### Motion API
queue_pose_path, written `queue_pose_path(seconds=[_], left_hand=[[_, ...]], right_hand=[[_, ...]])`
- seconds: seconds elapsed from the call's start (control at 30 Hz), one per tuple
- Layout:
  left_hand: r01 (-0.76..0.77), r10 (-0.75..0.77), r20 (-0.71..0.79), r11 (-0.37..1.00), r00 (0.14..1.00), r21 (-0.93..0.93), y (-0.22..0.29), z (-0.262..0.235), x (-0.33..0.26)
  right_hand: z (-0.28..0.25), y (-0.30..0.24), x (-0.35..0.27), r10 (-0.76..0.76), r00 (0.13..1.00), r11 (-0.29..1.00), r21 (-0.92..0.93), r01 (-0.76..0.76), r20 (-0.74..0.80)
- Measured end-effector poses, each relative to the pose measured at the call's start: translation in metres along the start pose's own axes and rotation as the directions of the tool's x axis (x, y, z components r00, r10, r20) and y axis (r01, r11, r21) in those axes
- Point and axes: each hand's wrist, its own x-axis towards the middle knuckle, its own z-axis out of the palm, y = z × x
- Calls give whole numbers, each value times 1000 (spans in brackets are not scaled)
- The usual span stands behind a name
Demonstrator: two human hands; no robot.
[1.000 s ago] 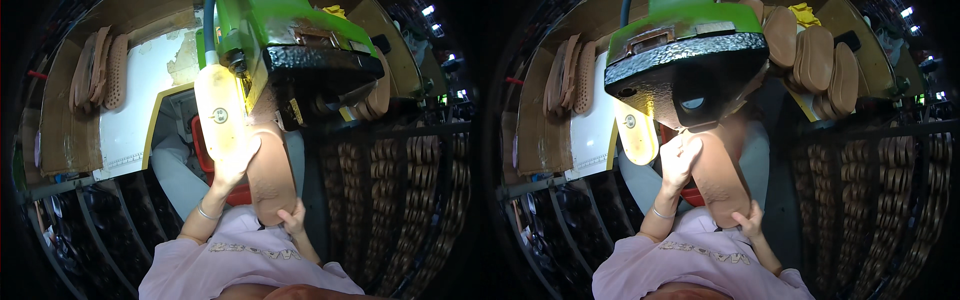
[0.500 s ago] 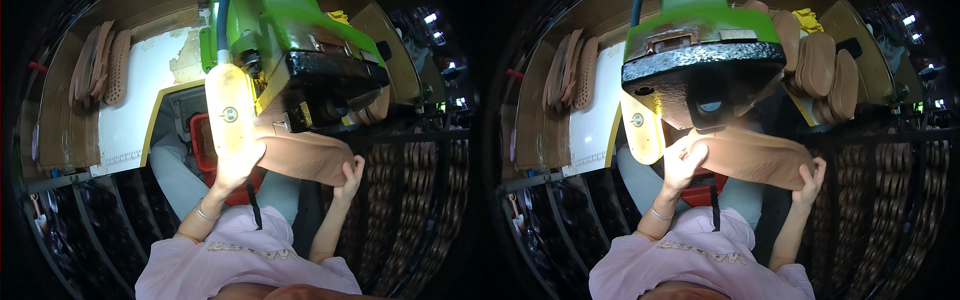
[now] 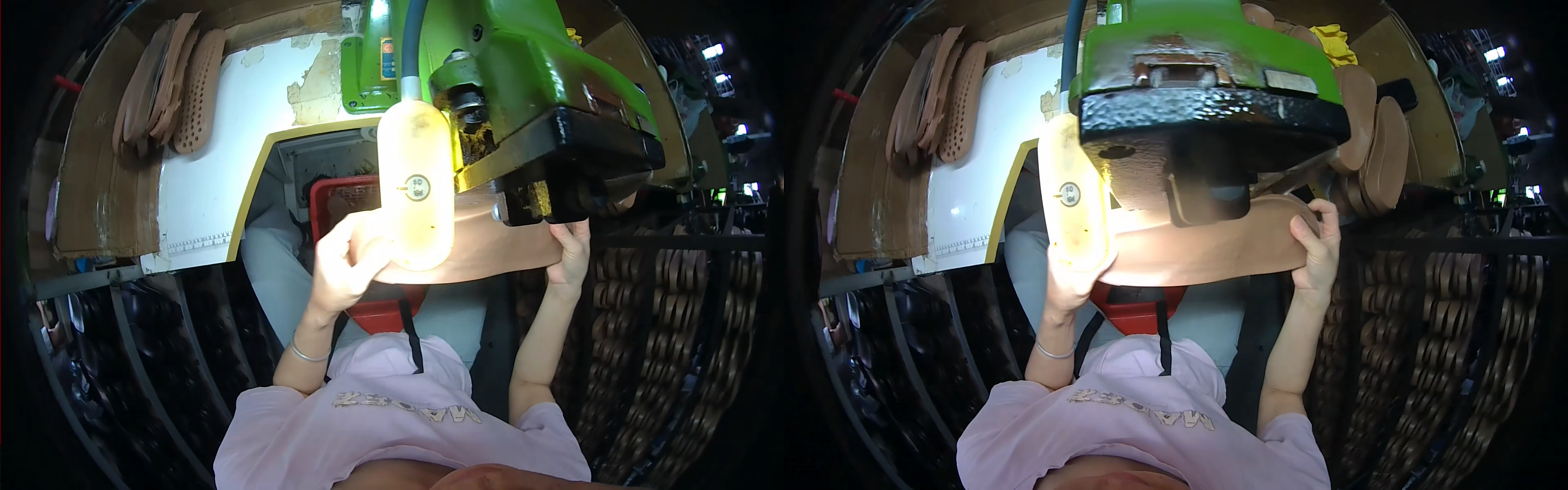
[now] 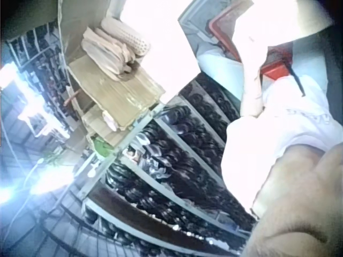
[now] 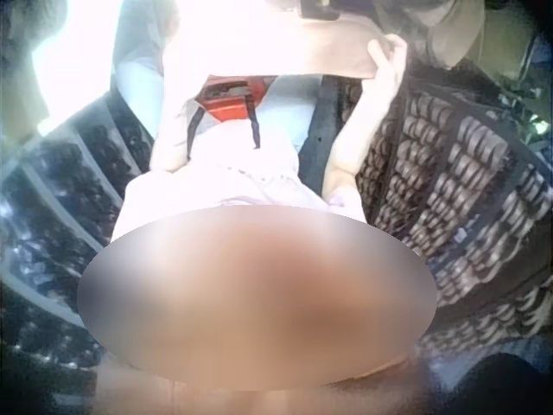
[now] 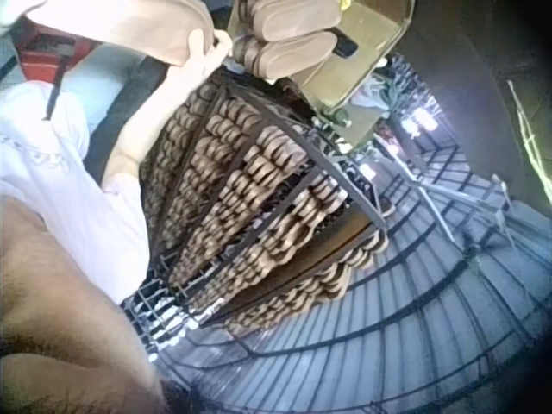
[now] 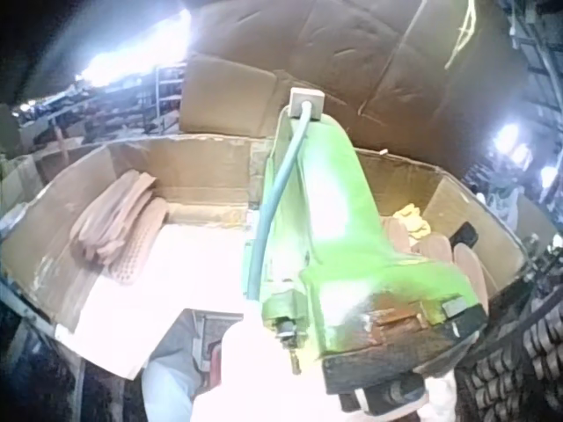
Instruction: The person repeatedly picks up brown sandals and presses their edges against a green grinding machine to smooth the surfaces. After each pass, the person inspects the sandal and places it on a nearby pile of finished items.
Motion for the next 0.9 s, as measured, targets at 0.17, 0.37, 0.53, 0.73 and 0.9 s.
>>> queue_pose_path(seconds=[0.17, 0.37, 0.53, 0.73, 0.9], left_hand=[[40, -50, -86, 992, 995, -117, -13, -35, -18], [92, -106, -144, 990, 984, -105, -23, -68, -47], [191, -240, -163, 944, 957, -270, -42, -78, -84], [362, -341, 222, 930, 914, -63, -57, -63, -97], [25, -17, 161, 999, 987, -42, -26, 13, -2]], right_hand=[[19, 14, -1, 81, 992, 997, -15, -80, 94], [62, 18, -13, 78, 986, 997, -2, -78, 147], [84, 21, -13, 119, 959, 987, -135, -87, 257], [117, 23, -9, 0, 947, 974, -216, 73, 321], [126, 45, -14, -227, 929, 875, -358, 327, 294]])
